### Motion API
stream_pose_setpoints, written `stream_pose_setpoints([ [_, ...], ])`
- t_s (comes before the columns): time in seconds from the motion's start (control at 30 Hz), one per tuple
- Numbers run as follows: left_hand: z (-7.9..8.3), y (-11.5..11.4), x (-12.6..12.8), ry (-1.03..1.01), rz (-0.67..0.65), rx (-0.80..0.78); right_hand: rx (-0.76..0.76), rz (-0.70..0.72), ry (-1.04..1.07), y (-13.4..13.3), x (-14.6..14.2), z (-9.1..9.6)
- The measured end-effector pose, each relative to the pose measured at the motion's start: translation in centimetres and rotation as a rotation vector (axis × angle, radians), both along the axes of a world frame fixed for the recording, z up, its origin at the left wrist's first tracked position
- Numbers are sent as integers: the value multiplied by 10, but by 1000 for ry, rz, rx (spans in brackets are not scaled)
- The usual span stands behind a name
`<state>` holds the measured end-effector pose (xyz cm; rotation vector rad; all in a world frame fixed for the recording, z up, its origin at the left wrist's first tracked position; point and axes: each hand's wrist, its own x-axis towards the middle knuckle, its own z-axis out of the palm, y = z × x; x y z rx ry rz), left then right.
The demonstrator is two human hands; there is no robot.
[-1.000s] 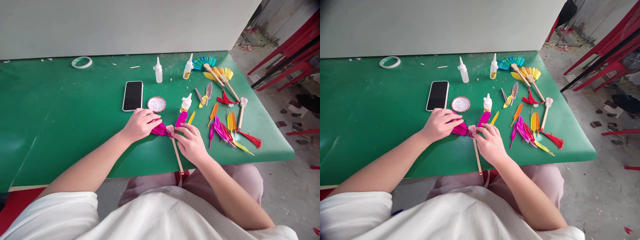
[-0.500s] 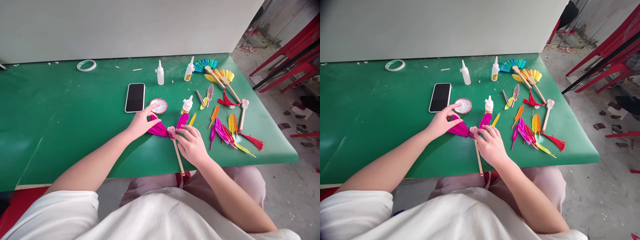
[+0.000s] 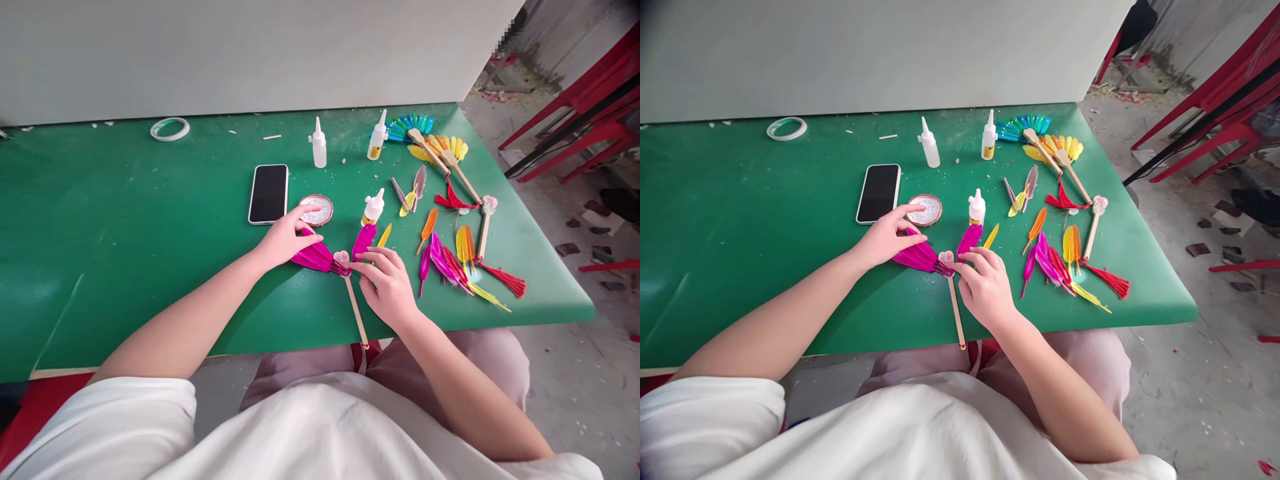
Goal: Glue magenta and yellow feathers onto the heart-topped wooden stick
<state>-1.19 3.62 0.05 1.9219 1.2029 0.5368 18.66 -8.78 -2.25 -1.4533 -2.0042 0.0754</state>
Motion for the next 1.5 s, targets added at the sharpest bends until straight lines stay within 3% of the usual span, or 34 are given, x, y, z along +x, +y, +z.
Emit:
stream_pose_setpoints([
  [0.33, -1, 0, 0, 0, -1, 27, -13, 65, -66, 1, -1, -1],
  [0.77, -4, -3, 1, -16, 3, 44, 40, 28, -207, 2, -6, 2],
  [1.17, -4, 0, -10, -144, 117, -44, 35, 1, -238, 1, -11, 2],
  [1.5, -2, -9, -8, -152, -12, -163, 53, 4, -176, 0, -9, -1],
])
